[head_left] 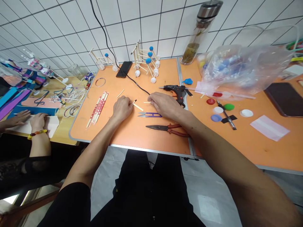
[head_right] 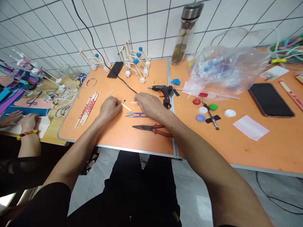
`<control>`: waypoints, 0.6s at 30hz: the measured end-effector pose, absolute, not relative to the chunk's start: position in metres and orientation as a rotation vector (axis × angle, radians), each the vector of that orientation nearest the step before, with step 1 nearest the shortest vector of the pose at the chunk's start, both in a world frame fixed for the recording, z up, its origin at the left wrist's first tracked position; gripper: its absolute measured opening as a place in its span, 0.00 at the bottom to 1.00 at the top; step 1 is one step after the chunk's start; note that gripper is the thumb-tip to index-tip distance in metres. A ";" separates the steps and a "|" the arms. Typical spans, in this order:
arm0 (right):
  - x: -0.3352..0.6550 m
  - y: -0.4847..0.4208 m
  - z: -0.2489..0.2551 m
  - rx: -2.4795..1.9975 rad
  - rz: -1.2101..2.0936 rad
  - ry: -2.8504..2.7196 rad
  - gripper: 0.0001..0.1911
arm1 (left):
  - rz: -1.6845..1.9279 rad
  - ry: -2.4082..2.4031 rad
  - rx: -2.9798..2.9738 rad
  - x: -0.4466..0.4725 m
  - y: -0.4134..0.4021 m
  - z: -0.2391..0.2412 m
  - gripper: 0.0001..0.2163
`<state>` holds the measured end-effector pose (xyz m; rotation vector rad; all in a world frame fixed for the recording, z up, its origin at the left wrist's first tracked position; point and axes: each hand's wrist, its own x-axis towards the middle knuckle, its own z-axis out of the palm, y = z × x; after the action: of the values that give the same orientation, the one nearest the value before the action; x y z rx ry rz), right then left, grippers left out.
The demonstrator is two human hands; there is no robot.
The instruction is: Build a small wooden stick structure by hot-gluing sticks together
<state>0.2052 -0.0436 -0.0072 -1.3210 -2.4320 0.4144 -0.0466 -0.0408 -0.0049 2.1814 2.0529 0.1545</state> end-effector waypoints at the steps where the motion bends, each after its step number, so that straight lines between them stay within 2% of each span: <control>1: 0.204 -0.044 -0.009 -1.307 0.432 -2.400 0.19 | 0.146 2.055 2.193 -0.046 -0.041 -0.005 0.08; 5: 0.198 -0.045 -0.017 -1.305 0.460 -2.310 0.20 | 0.143 2.046 2.248 -0.047 -0.039 -0.010 0.12; 10: 0.192 -0.047 -0.017 -1.324 0.600 -2.086 0.24 | 0.332 2.035 2.263 -0.051 -0.035 -0.012 0.10; 16: 0.188 -0.047 -0.005 -1.346 1.014 -1.841 0.11 | 0.611 1.956 2.437 -0.039 -0.031 0.003 0.07; 18: 0.187 -0.048 -0.003 -1.331 1.020 -1.835 0.14 | 0.678 1.921 2.481 -0.033 -0.028 0.008 0.07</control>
<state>0.1875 -0.0477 -0.0030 -1.3312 -1.8349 1.0196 -0.0332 -0.0284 0.0079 2.4814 1.9214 0.6775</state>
